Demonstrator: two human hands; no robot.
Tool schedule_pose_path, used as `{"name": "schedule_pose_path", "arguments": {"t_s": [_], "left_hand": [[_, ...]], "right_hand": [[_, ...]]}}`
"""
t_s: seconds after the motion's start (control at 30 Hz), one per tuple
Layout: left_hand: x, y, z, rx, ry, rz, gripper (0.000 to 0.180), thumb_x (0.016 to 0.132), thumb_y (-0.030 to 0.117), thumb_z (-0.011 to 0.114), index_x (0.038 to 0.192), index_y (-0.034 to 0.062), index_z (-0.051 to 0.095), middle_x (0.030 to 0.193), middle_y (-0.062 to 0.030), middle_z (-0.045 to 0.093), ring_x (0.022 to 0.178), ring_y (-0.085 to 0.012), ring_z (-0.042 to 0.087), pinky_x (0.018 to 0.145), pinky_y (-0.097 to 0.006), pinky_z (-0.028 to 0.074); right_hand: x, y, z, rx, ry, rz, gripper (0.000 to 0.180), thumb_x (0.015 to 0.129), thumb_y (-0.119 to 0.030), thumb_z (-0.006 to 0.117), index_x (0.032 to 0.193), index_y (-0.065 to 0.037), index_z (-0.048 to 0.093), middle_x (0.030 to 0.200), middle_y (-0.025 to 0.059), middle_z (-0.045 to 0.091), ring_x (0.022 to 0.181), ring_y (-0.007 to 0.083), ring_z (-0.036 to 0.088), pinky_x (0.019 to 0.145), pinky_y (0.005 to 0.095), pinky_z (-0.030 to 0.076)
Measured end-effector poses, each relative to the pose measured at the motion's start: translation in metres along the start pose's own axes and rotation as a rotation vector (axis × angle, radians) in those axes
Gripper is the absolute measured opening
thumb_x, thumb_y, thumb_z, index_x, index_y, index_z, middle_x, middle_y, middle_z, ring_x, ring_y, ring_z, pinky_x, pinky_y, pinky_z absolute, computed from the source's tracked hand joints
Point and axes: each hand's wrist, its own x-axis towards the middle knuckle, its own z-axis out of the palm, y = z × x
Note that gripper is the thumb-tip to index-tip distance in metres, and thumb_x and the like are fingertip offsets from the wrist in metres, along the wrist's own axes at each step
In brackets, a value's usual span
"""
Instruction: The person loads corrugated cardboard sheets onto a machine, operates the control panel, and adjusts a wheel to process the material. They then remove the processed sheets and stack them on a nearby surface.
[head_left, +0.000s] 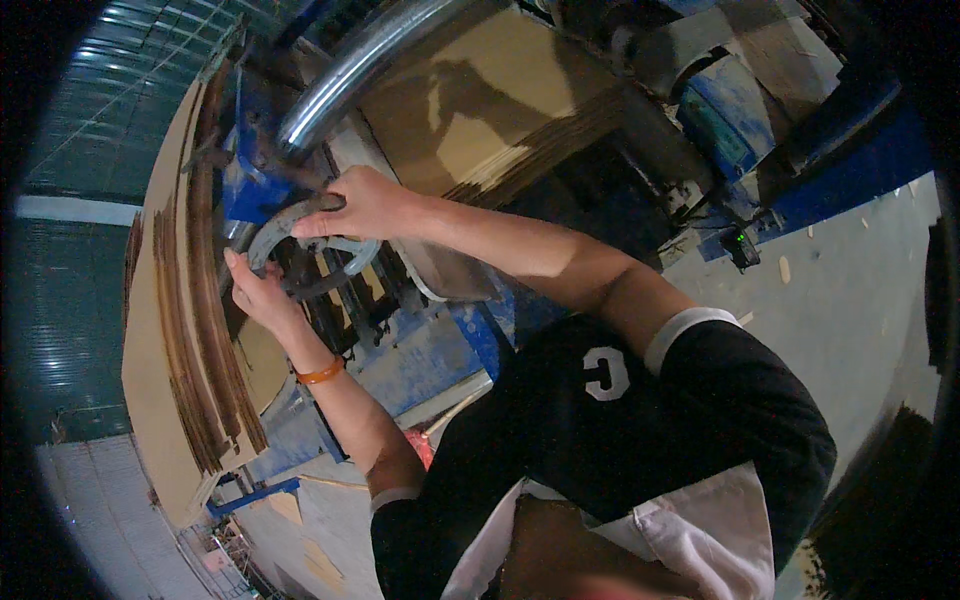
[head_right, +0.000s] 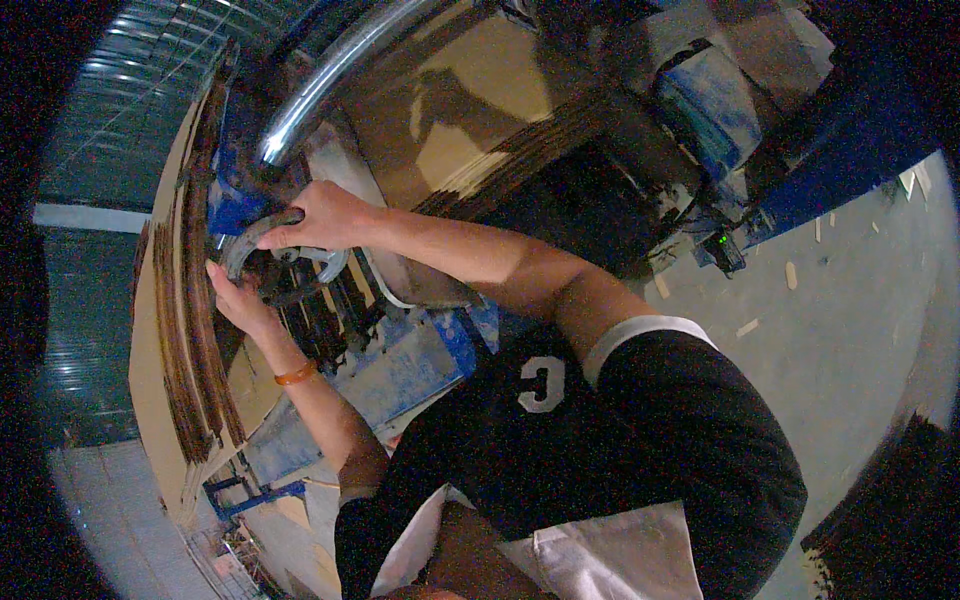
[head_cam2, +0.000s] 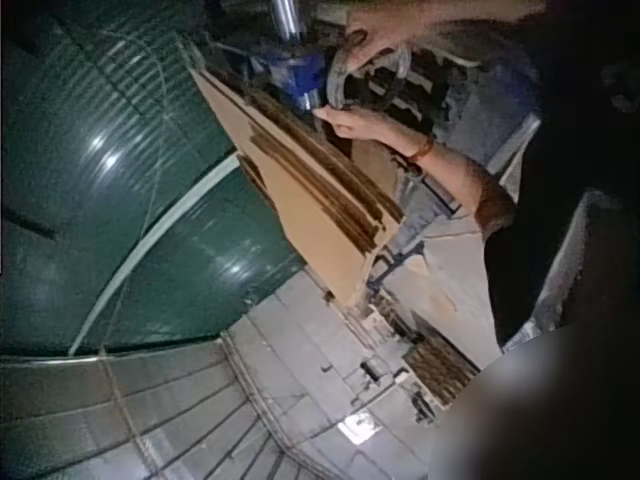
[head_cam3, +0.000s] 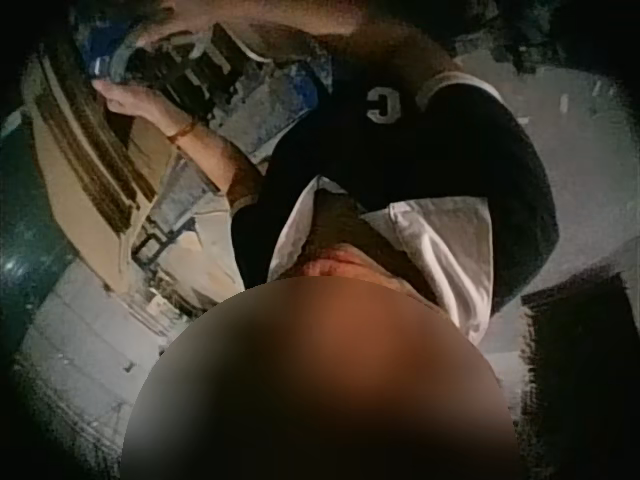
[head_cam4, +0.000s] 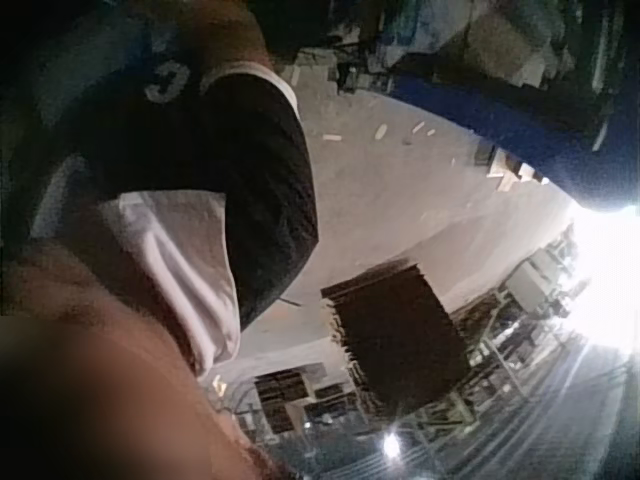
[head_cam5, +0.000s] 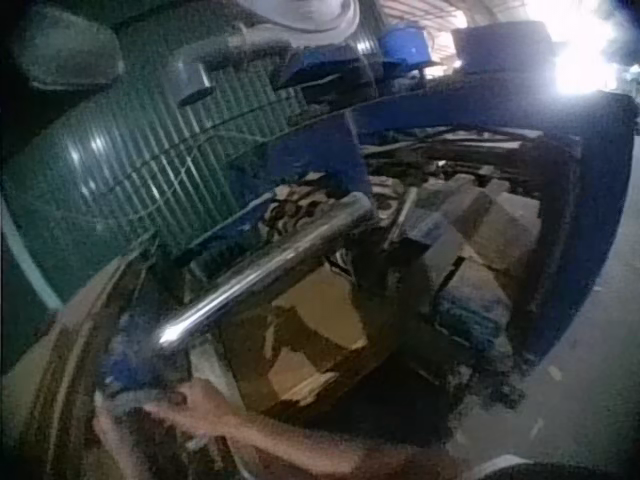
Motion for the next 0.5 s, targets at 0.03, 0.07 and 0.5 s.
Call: {"name": "schedule_pose_path", "arguments": {"t_s": [0.03, 0.07, 0.5], "left_hand": [[-0.001, 0.0, 0.0, 0.01, 0.003, -0.005, 0.041, 0.087, 0.039, 0.05, 0.094, -0.0013, 0.055, 0.087, -0.0062, 0.054, 0.073, -0.0137, 0.046, 0.056, -0.025, 0.037], [-0.002, 0.001, 0.001, 0.013, 0.021, -0.012, 0.04, 0.087, 0.039, 0.049, 0.093, -0.0006, 0.055, 0.086, -0.0058, 0.054, 0.073, -0.0134, 0.047, 0.056, -0.026, 0.038], [-0.019, -0.013, 0.006, -0.285, 0.14, -0.128, 0.033, 0.091, 0.037, 0.039, 0.097, 0.0065, 0.051, 0.086, -0.0019, 0.051, 0.071, -0.0114, 0.045, 0.061, -0.024, 0.041]], "right_hand": [[0.002, -0.001, 0.001, -0.041, 0.003, 0.033, 0.05, 0.071, -0.05, 0.065, 0.081, -0.001, 0.065, 0.06, 0.015, 0.059, 0.058, 0.024, 0.059, 0.056, 0.0336, 0.044], [0.005, -0.002, 0.004, -0.092, 0.019, 0.023, 0.05, 0.071, -0.051, 0.065, 0.081, -0.002, 0.065, 0.061, 0.0147, 0.06, 0.058, 0.0245, 0.059, 0.057, 0.0338, 0.045], [0.031, -0.022, 0.009, -0.499, -0.122, 0.015, 0.056, 0.066, -0.062, 0.059, 0.072, -0.007, 0.067, 0.065, 0.0173, 0.062, 0.064, 0.0323, 0.062, 0.064, 0.0391, 0.049]]}}
